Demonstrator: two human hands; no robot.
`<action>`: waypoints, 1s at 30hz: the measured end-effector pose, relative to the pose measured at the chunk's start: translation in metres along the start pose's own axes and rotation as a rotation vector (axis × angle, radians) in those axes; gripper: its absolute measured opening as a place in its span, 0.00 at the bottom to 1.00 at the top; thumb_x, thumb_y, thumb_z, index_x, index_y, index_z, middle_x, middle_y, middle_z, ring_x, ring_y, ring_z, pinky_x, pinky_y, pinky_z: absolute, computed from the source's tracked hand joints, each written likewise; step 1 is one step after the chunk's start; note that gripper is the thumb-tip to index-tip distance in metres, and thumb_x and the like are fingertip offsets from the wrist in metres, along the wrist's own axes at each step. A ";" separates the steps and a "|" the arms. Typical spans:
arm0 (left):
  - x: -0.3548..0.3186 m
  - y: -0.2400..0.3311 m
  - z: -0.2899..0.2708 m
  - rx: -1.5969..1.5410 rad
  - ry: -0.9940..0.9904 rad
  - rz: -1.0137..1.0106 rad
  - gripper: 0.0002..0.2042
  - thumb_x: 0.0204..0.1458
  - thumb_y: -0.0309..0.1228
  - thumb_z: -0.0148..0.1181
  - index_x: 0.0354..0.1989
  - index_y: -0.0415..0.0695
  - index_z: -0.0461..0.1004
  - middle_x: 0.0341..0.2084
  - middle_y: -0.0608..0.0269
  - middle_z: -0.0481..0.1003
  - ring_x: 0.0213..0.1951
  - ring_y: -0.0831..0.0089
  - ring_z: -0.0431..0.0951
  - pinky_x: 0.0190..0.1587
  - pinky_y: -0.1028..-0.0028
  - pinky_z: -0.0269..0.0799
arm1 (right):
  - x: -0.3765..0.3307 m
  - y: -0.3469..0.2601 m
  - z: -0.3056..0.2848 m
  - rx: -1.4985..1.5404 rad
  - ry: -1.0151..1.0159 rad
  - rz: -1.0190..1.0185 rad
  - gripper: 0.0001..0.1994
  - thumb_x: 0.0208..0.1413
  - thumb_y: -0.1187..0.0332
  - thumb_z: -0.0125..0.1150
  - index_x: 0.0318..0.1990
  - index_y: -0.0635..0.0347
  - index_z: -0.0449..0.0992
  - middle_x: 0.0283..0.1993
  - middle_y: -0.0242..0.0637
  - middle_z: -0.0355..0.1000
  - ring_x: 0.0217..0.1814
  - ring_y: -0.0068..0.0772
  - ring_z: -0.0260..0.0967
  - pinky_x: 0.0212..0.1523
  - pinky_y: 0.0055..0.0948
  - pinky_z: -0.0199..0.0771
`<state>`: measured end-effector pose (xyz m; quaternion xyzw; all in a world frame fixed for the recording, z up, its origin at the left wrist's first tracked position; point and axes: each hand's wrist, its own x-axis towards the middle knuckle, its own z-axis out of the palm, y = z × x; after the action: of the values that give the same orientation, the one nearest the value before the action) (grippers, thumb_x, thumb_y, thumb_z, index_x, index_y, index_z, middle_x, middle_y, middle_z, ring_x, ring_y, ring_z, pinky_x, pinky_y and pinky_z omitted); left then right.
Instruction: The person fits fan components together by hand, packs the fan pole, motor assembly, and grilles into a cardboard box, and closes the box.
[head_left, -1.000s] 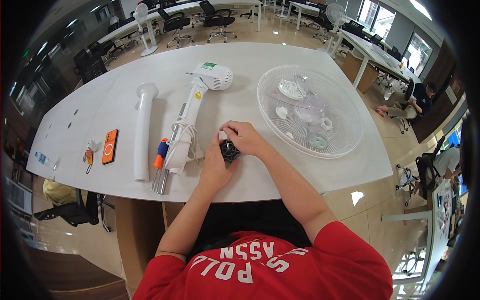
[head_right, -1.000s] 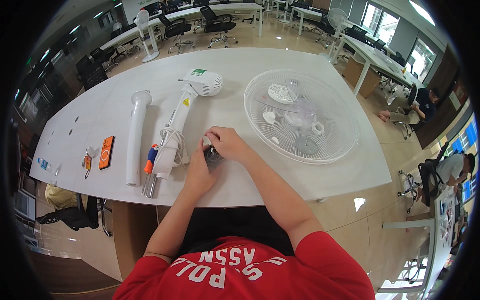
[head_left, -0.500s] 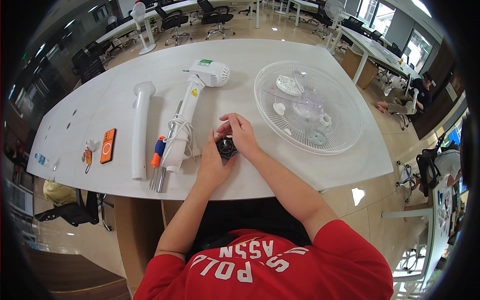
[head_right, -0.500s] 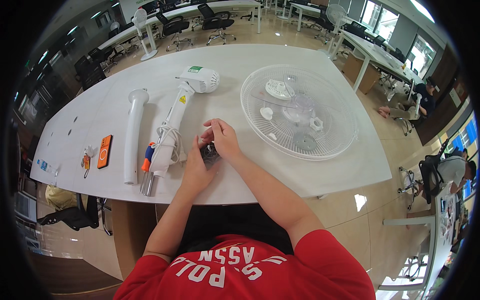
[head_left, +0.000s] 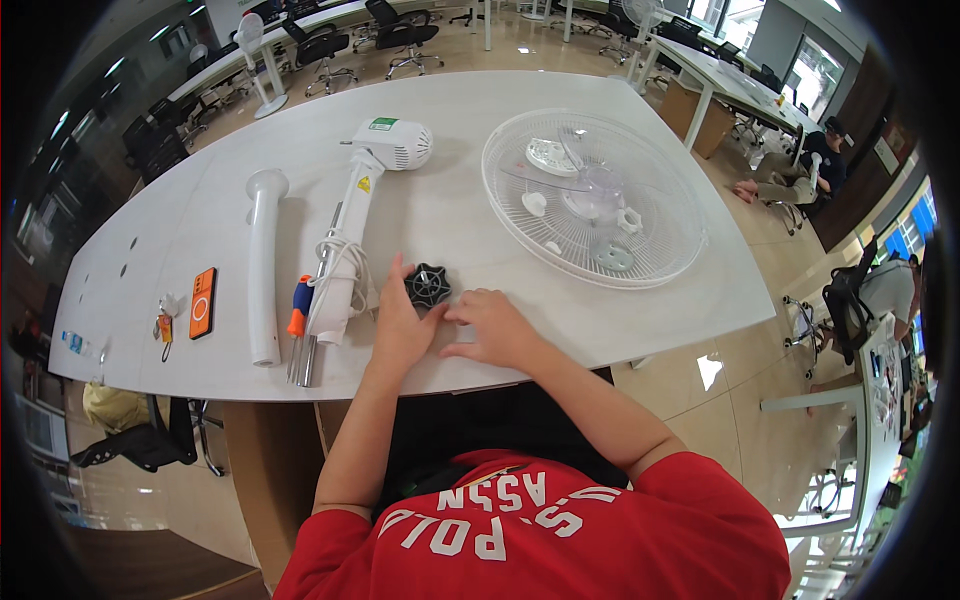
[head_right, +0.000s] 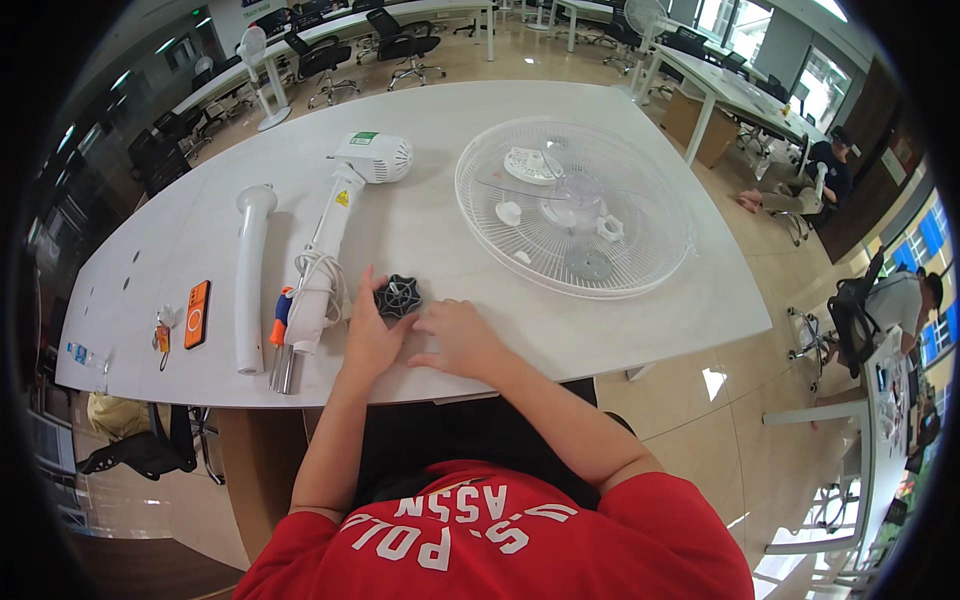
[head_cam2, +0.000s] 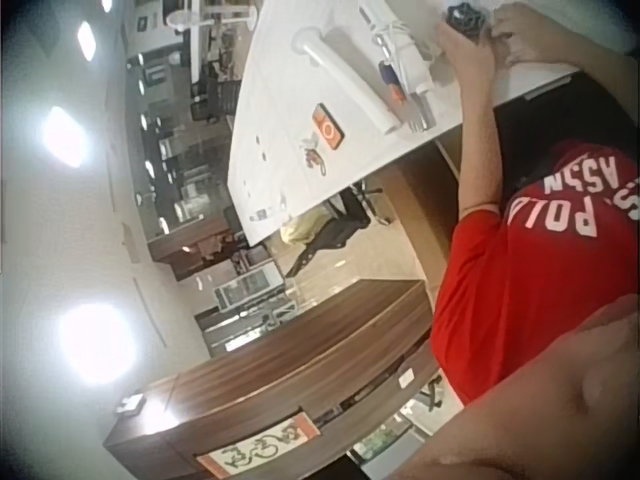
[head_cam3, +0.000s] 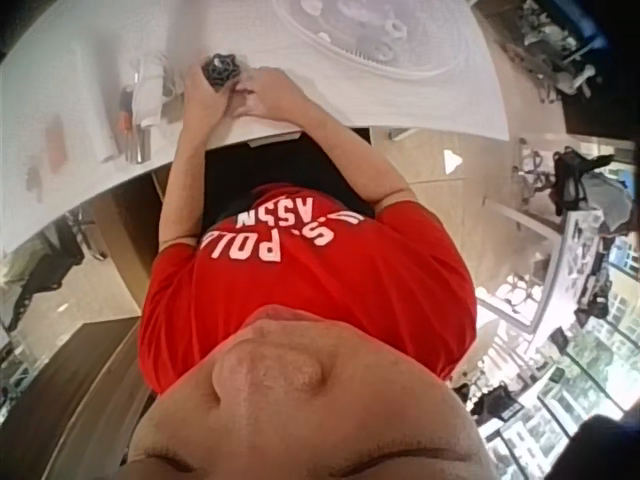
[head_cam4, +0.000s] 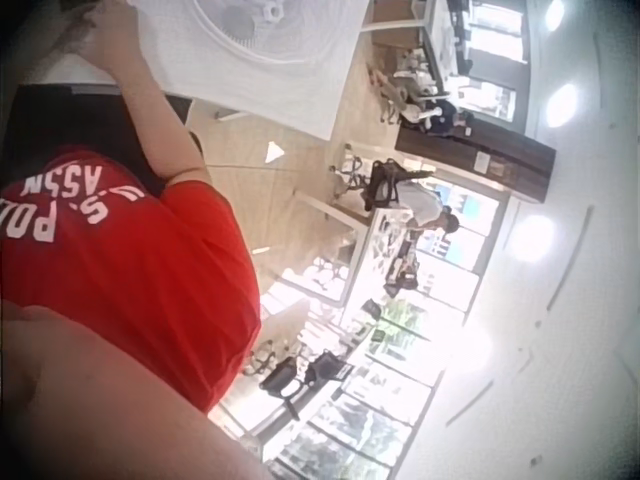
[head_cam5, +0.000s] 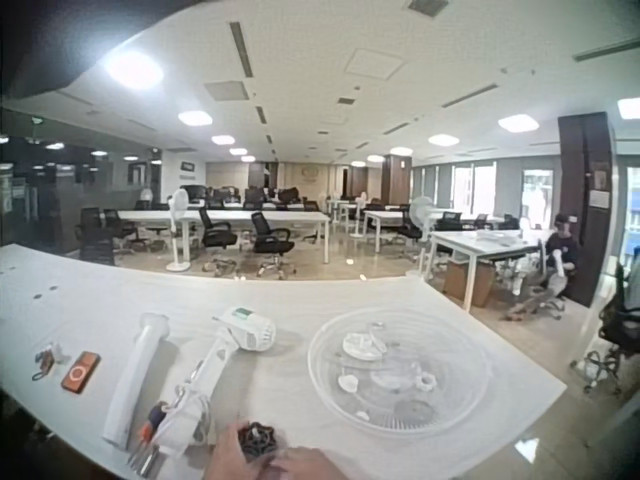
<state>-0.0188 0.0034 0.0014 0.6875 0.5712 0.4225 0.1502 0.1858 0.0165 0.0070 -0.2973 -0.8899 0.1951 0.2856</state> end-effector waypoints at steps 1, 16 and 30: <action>0.001 0.001 -0.001 -0.013 0.000 -0.029 0.51 0.49 0.27 0.76 0.78 0.35 0.47 0.64 0.42 0.70 0.64 0.48 0.72 0.68 0.58 0.66 | -0.001 -0.007 0.006 -0.070 0.050 0.028 0.20 0.51 0.50 0.75 0.41 0.56 0.83 0.41 0.36 0.77 0.49 0.45 0.74 0.51 0.46 0.72; -0.004 -0.021 0.003 -0.288 0.008 -0.019 0.51 0.48 0.28 0.77 0.77 0.36 0.48 0.61 0.46 0.72 0.59 0.54 0.76 0.62 0.62 0.72 | 0.009 -0.012 0.001 0.127 0.406 0.284 0.05 0.59 0.68 0.68 0.38 0.59 0.84 0.34 0.38 0.74 0.37 0.42 0.74 0.39 0.37 0.74; -0.006 0.026 -0.011 -0.177 -0.275 0.073 0.55 0.44 0.31 0.80 0.78 0.38 0.48 0.60 0.49 0.75 0.62 0.53 0.76 0.67 0.60 0.69 | -0.046 0.029 -0.128 -0.309 0.640 0.368 0.11 0.57 0.68 0.70 0.46 0.59 0.85 0.42 0.43 0.79 0.41 0.46 0.77 0.45 0.40 0.78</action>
<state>-0.0103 -0.0129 0.0235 0.7432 0.4807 0.3783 0.2712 0.3077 0.0316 0.0712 -0.5372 -0.7065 0.0043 0.4606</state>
